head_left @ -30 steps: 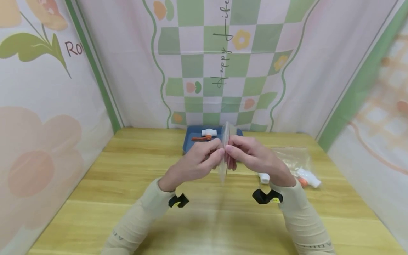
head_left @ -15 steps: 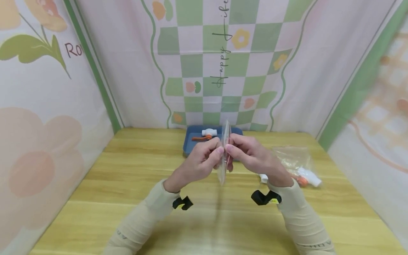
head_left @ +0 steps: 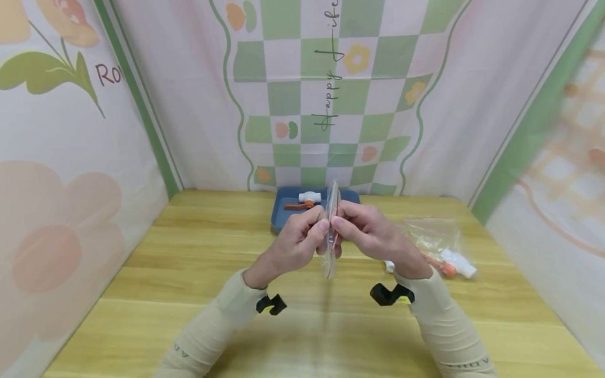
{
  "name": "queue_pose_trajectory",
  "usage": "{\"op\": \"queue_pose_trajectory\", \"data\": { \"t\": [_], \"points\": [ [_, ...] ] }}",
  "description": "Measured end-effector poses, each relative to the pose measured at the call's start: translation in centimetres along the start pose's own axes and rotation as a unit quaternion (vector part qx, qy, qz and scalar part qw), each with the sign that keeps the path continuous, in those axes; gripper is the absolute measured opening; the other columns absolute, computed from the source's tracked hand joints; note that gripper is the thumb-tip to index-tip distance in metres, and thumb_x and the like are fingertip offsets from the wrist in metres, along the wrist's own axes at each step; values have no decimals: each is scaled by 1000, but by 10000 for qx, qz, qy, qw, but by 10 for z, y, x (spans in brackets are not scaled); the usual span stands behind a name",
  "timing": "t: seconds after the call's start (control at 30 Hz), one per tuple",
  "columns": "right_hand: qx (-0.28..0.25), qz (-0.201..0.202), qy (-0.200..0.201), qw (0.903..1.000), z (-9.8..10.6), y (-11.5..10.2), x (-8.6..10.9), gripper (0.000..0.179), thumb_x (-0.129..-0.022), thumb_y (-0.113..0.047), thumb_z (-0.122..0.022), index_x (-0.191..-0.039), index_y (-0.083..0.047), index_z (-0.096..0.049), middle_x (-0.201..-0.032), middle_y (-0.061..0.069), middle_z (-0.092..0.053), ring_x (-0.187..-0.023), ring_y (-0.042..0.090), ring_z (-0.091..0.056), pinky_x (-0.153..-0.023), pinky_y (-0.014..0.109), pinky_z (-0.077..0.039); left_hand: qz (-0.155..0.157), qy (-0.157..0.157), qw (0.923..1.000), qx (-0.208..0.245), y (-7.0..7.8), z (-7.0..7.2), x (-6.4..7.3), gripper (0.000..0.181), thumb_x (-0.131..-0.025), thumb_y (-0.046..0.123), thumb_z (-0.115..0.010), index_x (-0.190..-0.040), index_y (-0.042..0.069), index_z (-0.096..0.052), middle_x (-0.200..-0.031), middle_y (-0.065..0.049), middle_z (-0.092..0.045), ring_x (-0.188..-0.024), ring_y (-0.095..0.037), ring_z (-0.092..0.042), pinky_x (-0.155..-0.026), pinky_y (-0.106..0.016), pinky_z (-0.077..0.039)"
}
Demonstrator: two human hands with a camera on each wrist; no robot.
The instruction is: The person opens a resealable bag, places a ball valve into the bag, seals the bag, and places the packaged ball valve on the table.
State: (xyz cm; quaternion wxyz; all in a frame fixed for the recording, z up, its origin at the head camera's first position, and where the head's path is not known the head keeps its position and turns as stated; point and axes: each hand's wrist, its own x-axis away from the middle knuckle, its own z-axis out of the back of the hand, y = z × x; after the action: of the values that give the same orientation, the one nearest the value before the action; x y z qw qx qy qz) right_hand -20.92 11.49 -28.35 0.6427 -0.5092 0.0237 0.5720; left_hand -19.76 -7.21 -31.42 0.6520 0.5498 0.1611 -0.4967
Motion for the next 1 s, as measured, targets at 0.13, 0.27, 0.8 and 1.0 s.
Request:
{"op": "queue_pose_trajectory", "data": {
  "t": [0.13, 0.27, 0.8, 1.0],
  "points": [
    [-11, 62, -52, 10000, 1, -1, 1, 14, -103, -8, -46, -96, 1, -56, -76, 10, -63, -58, 14, -64, -50, 30, -55, -26, -36, 10000, 78, 0, -1, 0, 28, -104, 6, -37, -78, 2, -45, -59, -10, -48, -48, -22, -45, -44, -23, -38],
    [-150, 196, -17, 9997, 1, -1, 1, 16, -103, -7, -45, -94, 2, -55, -76, 11, -63, -59, 14, -64, -50, 30, -55, -11, -5, 9999, 166, 0, -1, -1, 28, -104, 7, -35, -79, 2, -45, -60, -10, -48, -50, -20, -46, -46, -24, -39],
    [820, -377, 575, 9943, 8, -4, 4, 21, -101, 0, -46, -84, -2, -59, -73, 10, -62, -60, 15, -61, -55, 27, -54, -179, 17, 9966, -801, -4, 7, -8, 27, -99, 0, -48, -74, 9, -44, -60, -2, -50, -51, -3, -44, -48, -19, -37],
    [2082, -784, 935, 9705, 13, 1, 7, 25, -96, 3, -53, -75, -10, -59, -68, 1, -64, -57, 3, -55, -51, 20, -47, 363, 478, 9878, -1440, -3, 16, -6, 27, -94, 1, -57, -71, 8, -44, -58, -1, -45, -50, -5, -40, -48, -18, -34]
  ]
}}
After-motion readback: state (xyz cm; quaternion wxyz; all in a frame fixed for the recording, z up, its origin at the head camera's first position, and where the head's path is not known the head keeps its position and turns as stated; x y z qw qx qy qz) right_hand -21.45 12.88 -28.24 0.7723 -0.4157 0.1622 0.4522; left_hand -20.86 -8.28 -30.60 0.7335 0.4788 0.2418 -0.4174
